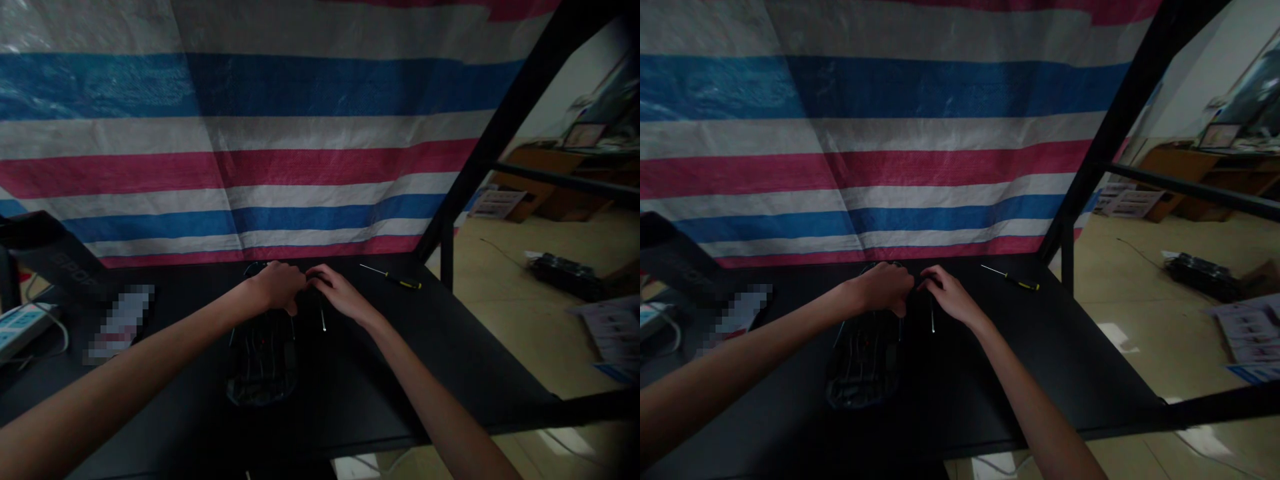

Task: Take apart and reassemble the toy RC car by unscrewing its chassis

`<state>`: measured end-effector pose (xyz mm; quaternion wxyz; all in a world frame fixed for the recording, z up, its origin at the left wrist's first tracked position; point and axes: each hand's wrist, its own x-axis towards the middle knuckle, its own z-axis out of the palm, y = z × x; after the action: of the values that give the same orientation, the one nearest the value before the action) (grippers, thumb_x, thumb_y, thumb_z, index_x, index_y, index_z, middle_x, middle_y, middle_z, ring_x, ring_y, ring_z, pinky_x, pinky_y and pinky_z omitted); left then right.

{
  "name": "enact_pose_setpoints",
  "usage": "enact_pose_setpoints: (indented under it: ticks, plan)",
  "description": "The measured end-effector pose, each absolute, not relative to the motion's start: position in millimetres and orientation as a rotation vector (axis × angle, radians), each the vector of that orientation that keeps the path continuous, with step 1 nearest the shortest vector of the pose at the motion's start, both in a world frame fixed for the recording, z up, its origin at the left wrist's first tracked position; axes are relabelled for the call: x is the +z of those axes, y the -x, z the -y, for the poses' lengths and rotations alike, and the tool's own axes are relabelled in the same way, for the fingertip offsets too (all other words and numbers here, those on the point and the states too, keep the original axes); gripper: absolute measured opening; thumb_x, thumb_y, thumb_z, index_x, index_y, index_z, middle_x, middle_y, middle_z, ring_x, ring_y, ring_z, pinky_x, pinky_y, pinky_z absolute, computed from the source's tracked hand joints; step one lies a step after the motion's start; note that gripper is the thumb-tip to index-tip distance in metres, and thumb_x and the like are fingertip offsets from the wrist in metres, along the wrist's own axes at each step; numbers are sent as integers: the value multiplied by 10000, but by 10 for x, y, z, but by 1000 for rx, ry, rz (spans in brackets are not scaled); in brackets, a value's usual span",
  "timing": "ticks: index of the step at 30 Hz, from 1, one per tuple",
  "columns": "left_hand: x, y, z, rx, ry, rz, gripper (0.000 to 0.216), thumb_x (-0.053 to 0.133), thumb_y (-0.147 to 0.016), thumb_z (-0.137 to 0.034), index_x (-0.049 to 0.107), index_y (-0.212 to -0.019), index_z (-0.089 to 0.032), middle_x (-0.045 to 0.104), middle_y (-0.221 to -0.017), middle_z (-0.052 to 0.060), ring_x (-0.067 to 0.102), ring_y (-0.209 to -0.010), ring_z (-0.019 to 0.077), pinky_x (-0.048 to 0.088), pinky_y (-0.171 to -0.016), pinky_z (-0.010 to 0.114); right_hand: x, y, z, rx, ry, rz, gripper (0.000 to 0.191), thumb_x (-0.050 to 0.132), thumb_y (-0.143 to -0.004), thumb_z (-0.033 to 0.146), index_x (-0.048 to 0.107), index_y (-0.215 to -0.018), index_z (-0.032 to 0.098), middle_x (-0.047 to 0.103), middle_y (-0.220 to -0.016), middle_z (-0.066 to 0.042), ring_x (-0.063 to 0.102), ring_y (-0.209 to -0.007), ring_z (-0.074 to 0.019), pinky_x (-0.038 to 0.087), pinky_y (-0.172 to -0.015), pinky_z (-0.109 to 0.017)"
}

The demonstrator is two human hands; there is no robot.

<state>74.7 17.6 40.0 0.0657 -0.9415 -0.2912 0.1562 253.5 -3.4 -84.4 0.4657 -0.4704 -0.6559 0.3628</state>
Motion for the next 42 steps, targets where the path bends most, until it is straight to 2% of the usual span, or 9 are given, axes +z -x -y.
enact_pose_setpoints:
  ticks: [7,16,19,24,28,31,35,38,42]
  plan:
    - [339,-967,-48,330,2949,820,214,759,-874,-329,814,-974,-147,801,-1043,169,779,-958,344,566,-773,381,-769,-2840,-11,802,1221,1496,217,564,-976,361,642,-1155,265,767,-1019,-29,720,-1066,-212,493,-1015,-384]
    - [16,-960,-133,300,3168,770,131,713,-887,-205,781,-999,-206,795,-1035,68,761,-947,246,475,-694,281,-839,-2972,-17,785,1302,1449,240,585,-963,380,628,-1150,236,781,-967,-52,725,-1032,-232,479,-998,-414]
    - [-12,-830,-242,64,3294,751,83,696,-881,-191,737,-952,-182,757,-947,38,711,-837,192,445,-692,278,-862,-2956,-22,812,1311,1452,255,599,-952,378,617,-1167,241,784,-990,-47,735,-1014,-226,491,-963,-395]
    - [-159,-386,-505,-624,3437,870,95,628,-937,-239,681,-998,-189,673,-864,7,620,-750,156,450,-712,288,-811,-2930,16,815,1324,1470,280,600,-970,406,603,-1191,233,799,-1003,-56,720,-1021,-229,472,-965,-398]
    - [-427,51,-636,-1319,3050,1126,227,679,-919,-316,643,-1099,-182,645,-1137,84,594,-1121,266,458,-1045,455,-740,-2913,71,811,1326,1501,300,602,-987,434,627,-1200,224,808,-1046,-75,704,-1081,-236,449,-998,-405]
    - [-597,330,-637,-1455,3055,1300,398,703,-917,-339,586,-1274,-208,568,-1368,111,491,-1366,312,346,-1214,518,-730,-2918,86,806,1329,1506,320,608,-990,466,653,-1195,224,803,-1091,-83,698,-1110,-244,452,-997,-405]
    - [-731,587,-560,-1685,3364,1654,759,763,-877,-401,369,-1516,-289,457,-1575,121,451,-1468,339,347,-1237,560,-766,-2932,77,801,1361,1476,349,641,-970,498,690,-1180,224,789,-1108,-84,691,-1124,-253,449,-1003,-404]
    - [-794,705,-513,-1715,3591,1991,896,771,-880,-384,256,-1612,-345,419,-1641,107,433,-1504,338,345,-1249,561,-803,-2938,73,823,1379,1424,372,670,-952,512,706,-1199,237,773,-1111,-68,679,-1122,-244,446,-1005,-391]
    - [-826,796,-525,-1821,3771,2139,862,812,-835,-300,387,-1585,-311,483,-1619,92,444,-1506,318,344,-1262,487,-847,-2943,72,887,1404,1319,400,710,-923,533,726,-1216,261,739,-1119,-41,659,-1080,-219,463,-938,-350]
